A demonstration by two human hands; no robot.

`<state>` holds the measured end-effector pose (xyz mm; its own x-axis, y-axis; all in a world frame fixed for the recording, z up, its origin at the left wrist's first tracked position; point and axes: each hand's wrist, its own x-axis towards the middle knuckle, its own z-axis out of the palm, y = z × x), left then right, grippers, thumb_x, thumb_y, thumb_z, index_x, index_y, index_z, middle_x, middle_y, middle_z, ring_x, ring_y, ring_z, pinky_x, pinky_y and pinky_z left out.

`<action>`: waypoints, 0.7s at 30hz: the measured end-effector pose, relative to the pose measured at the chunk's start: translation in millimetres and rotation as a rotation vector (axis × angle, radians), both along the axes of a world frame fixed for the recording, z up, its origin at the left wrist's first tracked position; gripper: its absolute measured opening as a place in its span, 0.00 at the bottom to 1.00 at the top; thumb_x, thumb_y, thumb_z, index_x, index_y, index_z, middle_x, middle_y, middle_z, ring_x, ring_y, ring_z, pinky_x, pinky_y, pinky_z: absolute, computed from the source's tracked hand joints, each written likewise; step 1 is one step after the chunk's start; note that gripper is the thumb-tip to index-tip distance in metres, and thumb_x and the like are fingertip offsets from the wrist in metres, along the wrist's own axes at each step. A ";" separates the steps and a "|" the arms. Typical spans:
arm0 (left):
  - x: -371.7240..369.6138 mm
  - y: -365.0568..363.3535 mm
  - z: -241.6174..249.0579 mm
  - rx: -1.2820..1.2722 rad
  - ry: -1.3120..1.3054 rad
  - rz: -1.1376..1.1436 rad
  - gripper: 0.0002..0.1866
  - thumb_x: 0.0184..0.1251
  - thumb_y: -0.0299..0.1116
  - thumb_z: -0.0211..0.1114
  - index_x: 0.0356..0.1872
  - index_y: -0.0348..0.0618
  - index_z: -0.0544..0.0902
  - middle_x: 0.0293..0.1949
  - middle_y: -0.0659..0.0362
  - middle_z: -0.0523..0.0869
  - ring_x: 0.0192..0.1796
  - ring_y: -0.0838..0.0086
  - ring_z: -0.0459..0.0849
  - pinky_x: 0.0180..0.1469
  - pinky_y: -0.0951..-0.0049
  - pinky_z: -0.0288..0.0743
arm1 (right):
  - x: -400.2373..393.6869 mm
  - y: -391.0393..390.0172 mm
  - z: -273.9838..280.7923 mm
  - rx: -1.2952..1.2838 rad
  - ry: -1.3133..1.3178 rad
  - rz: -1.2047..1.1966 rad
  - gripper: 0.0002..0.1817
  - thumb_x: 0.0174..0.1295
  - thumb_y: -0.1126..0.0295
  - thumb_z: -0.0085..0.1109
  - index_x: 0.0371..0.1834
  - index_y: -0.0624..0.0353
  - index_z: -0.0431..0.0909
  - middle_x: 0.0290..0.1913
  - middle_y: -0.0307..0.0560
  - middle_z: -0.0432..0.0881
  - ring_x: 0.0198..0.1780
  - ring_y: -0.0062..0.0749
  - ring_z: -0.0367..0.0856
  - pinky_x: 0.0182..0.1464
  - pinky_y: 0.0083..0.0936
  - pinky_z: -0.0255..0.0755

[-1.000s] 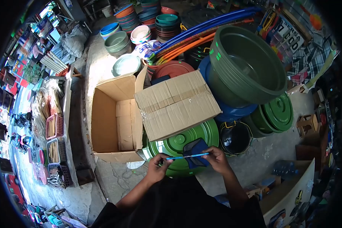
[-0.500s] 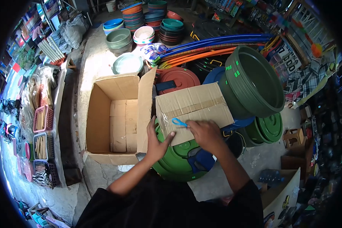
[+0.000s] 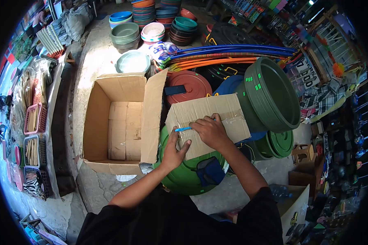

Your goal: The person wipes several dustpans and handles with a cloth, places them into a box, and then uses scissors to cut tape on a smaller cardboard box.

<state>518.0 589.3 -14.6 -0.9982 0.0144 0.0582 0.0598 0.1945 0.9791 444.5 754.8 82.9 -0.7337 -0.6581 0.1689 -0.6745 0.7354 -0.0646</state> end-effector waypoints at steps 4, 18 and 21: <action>0.9 2.5 2.3 0.082 -0.069 0.019 0.39 0.66 0.41 0.68 0.69 0.25 0.60 0.72 0.36 0.60 0.74 0.50 0.60 0.75 0.63 0.54 | -2.4 -0.4 -2.5 0.015 0.023 0.015 0.11 0.61 0.69 0.56 0.45 0.46 0.82 0.36 0.33 0.84 0.40 0.29 0.79 0.50 0.37 0.60; -1.5 -0.4 7.2 -0.035 0.001 0.051 0.35 0.60 0.39 0.73 0.64 0.30 0.70 0.70 0.39 0.65 0.71 0.50 0.66 0.69 0.64 0.63 | -8.0 -1.1 -4.5 0.013 -0.020 0.076 0.12 0.61 0.70 0.51 0.45 0.46 0.80 0.37 0.33 0.85 0.37 0.30 0.79 0.45 0.36 0.61; -1.0 -1.0 8.0 -0.065 0.007 0.052 0.35 0.60 0.40 0.73 0.64 0.30 0.71 0.70 0.40 0.64 0.71 0.51 0.66 0.68 0.64 0.65 | -8.3 -2.0 -4.5 0.018 -0.029 0.080 0.12 0.61 0.70 0.51 0.44 0.46 0.81 0.37 0.33 0.85 0.38 0.31 0.80 0.45 0.36 0.62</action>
